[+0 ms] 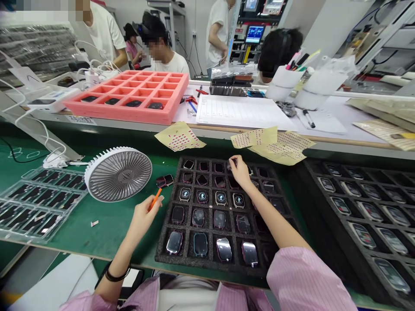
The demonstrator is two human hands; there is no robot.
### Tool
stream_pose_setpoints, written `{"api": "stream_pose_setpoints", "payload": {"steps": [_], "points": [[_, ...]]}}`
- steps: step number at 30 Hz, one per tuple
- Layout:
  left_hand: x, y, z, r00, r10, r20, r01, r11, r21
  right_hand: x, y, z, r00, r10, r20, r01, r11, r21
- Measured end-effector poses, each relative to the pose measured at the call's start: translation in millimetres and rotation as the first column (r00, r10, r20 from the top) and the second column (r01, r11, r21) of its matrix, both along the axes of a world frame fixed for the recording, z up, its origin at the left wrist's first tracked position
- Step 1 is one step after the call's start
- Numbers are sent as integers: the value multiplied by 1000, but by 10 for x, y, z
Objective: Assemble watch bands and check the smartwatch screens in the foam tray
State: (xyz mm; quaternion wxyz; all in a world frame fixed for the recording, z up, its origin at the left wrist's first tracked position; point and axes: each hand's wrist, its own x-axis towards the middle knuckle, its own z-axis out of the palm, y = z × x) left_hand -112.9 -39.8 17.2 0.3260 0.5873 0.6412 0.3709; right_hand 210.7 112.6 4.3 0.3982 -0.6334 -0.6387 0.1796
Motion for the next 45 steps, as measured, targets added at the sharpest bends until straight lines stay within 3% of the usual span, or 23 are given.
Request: {"api": "stream_pose_setpoints", "payload": {"steps": [5,9,12,16,20,24,26,28,31,34,38,45], "points": [[-304,-54,-120,966,28,-259,-56,993,-102,405,190,-125,986,30,164,-22,998,-52],[-344,-56,-125,929,32,-369,-101,981,-167,627,141,-134,964,-130,230,138,990,-20],[-315,-47,-105,923,57,-381,-132,975,-176,751,109,-156,956,-201,212,213,976,-36],[-225,-35,-45,957,16,-290,-54,991,-122,757,70,-125,983,-161,88,166,985,-51],[-22,-25,81,985,-63,-160,54,997,-56,585,-59,46,990,-71,-120,71,997,-5],[328,14,257,947,-290,135,296,955,-21,157,-328,277,917,92,-388,-114,993,-33],[514,50,334,882,-383,275,396,918,6,-133,-501,390,697,100,-710,-245,964,-104],[665,93,388,824,-431,368,455,890,24,-411,-672,490,517,29,-855,-344,922,-177],[789,146,425,792,-437,426,468,883,35,-712,-868,596,409,-34,-912,-474,846,-244],[805,170,423,796,-416,440,449,893,32,-841,-950,644,374,-55,-926,-532,805,-263],[773,168,397,787,-412,458,460,888,9,-864,-953,646,342,-78,-936,-519,815,-258],[788,168,411,756,-428,495,497,868,-8,-881,-991,622,405,-15,-914,-519,819,-243]]}}
